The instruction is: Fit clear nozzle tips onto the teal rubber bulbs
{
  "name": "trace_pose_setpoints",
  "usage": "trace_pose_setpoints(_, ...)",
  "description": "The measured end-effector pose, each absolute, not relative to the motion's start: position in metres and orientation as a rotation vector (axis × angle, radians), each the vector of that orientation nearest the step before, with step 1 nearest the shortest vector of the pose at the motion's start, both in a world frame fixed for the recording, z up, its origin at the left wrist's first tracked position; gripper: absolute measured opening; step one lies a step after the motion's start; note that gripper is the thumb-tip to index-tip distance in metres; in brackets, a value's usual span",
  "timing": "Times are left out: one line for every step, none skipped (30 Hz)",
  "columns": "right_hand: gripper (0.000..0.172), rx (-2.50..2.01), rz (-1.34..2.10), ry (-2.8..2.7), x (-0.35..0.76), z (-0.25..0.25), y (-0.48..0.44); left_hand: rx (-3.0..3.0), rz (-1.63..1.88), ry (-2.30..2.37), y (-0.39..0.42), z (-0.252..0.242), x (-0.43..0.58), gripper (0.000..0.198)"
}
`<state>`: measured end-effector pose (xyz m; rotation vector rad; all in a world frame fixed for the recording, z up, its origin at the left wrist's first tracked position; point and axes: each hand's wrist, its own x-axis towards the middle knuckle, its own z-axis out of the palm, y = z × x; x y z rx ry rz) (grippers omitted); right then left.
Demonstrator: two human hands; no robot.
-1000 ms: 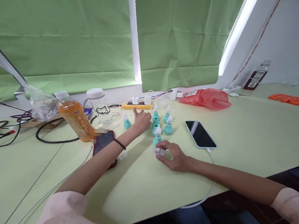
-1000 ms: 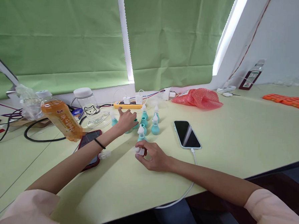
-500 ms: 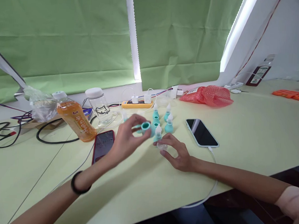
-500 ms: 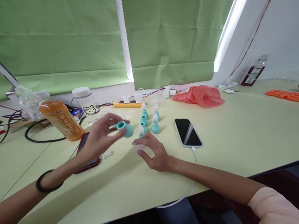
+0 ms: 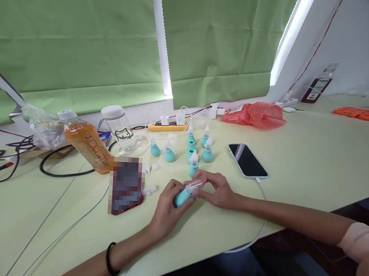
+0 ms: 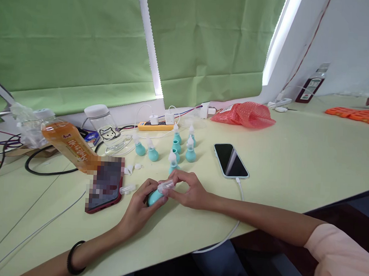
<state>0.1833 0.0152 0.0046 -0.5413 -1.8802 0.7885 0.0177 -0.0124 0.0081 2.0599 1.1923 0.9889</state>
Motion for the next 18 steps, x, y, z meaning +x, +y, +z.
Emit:
trace_pose_setpoints(0.013,-0.546,0.761,-1.901,0.183,0.005,0.016,2.054,1.007,1.203,-0.012,0.008,0.016,0.015)
trace_pose_setpoints(0.011,-0.551,0.735,-1.912,0.183,0.006,0.017,2.051,1.021,1.207,-0.012,0.008,0.015,0.014)
trace_pose_setpoints(0.008,-0.556,0.713,-1.918,0.184,0.007,0.018,2.047,1.023,1.205,-0.012,0.008,0.014,0.014)
trace_pose_setpoints(0.007,-0.565,0.697,-1.923,0.184,0.008,0.019,2.038,1.012,1.2,-0.012,0.007,0.014,0.015)
trace_pose_setpoints(0.008,-0.575,0.687,-1.925,0.184,0.009,0.019,2.024,0.995,1.196,-0.012,0.008,0.013,0.016)
trace_pose_setpoints(0.009,-0.583,0.686,-1.927,0.184,0.01,0.02,2.006,0.981,1.195,-0.012,0.008,0.013,0.017)
trace_pose_setpoints(0.01,-0.59,0.694,-1.933,0.184,0.011,0.02,1.988,0.972,1.2,-0.013,0.008,0.012,0.018)
trace_pose_setpoints(0.012,-0.59,0.702,-1.944,0.185,0.011,0.02,1.974,0.973,1.211,-0.013,0.008,0.012,0.019)
trace_pose_setpoints(0.013,-0.586,0.705,-1.955,0.185,0.012,0.021,1.968,0.988,1.223,-0.013,0.008,0.012,0.02)
trace_pose_setpoints(0.015,-0.579,0.707,-1.969,0.185,0.012,0.021,1.97,1.013,1.232,-0.013,0.008,0.011,0.02)
trace_pose_setpoints(0.017,-0.573,0.707,-1.985,0.185,0.013,0.022,1.977,1.039,1.24,-0.013,0.008,0.011,0.02)
trace_pose_setpoints(0.018,-0.566,0.707,-2.004,0.186,0.013,0.022,1.987,1.06,1.246,-0.013,0.008,0.01,0.02)
trace_pose_setpoints(0.02,-0.561,0.706,-2.025,0.186,0.014,0.023,1.996,1.076,1.251,-0.012,0.008,0.01,0.021)
trace_pose_setpoints(0.021,-0.559,0.705,-2.048,0.187,0.014,0.024,2.003,1.085,1.254,-0.012,0.007,0.009,0.022)
trace_pose_setpoints(0.021,-0.557,0.704,-2.073,0.188,0.015,0.025,2.01,1.087,1.255,-0.012,0.007,0.009,0.023)
trace_pose_setpoints(0.022,-0.552,0.703,-2.099,0.188,0.016,0.025,2.017,1.085,1.257,-0.011,0.007,0.008,0.024)
trace_pose_setpoints(0.022,-0.546,0.7,-2.123,0.189,0.018,0.026,2.028,1.08,1.258,-0.011,0.006,0.008,0.024)
trace_pose_setpoints(0.022,-0.54,0.697,-2.144,0.19,0.019,0.026,2.044,1.073,1.257,-0.011,0.006,0.008,0.024)
